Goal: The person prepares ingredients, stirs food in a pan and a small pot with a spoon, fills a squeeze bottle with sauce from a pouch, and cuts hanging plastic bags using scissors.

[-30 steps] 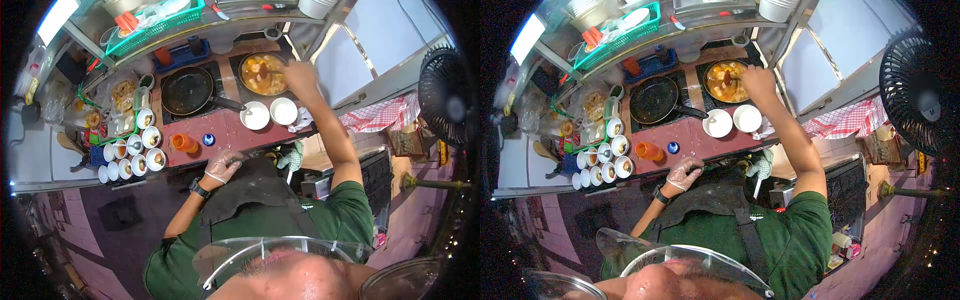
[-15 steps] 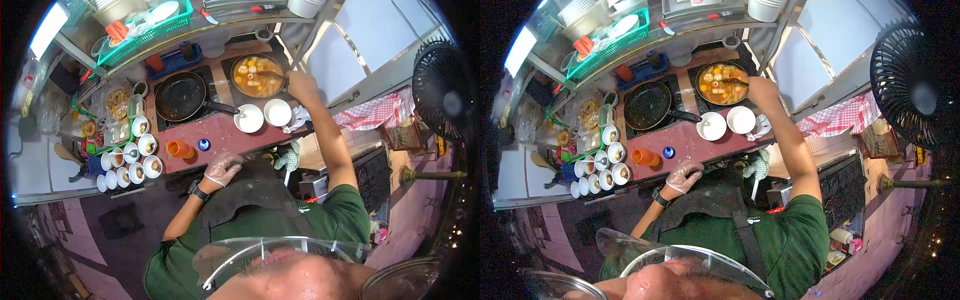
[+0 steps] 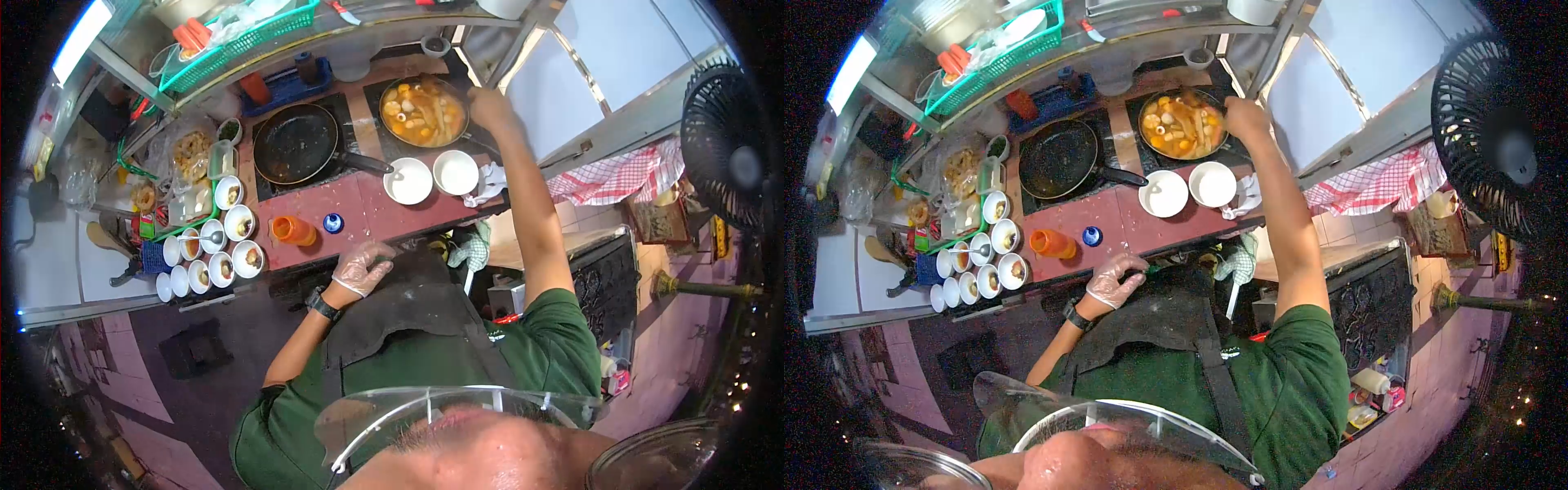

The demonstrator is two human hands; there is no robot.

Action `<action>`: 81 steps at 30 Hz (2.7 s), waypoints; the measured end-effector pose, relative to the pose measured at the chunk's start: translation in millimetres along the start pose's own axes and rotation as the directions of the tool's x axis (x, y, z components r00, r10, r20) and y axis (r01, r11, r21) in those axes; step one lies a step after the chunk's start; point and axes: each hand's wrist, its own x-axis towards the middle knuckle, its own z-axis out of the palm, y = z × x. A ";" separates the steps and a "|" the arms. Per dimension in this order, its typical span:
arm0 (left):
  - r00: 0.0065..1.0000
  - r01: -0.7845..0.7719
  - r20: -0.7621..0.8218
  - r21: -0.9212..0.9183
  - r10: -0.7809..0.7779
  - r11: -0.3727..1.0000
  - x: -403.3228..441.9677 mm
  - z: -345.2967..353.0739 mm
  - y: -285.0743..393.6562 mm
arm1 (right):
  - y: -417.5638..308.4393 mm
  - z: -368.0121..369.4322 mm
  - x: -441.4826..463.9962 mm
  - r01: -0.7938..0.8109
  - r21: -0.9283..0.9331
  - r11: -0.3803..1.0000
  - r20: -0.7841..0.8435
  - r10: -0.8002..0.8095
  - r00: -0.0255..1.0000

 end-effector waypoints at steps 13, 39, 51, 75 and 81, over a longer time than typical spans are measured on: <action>1.000 0.024 0.009 -0.020 -0.024 1.000 -6.4 -1.1 6.6 | -5.8 -20.7 -71.4 -0.089 0.100 0.991 -0.033 0.092 0.995; 0.999 0.008 -0.049 0.068 -0.004 0.998 -28.8 2.7 -1.4 | -55.8 28.6 -38.0 0.203 -0.202 0.958 -0.139 -0.234 0.962; 1.000 -0.006 -0.002 0.018 0.006 1.000 -18.9 0.6 12.5 | -30.3 33.5 -5.6 0.224 -0.313 0.923 -0.247 -0.307 0.919; 0.995 0.006 0.101 -0.036 -0.003 0.999 -15.6 12.1 -9.6 | 68.6 58.6 -98.3 0.056 0.247 0.967 -0.133 -0.023 0.991; 0.992 0.102 0.071 0.010 -0.103 0.995 -36.9 5.4 -15.2 | 5.4 104.6 -222.0 0.241 0.309 0.920 0.804 -0.388 0.450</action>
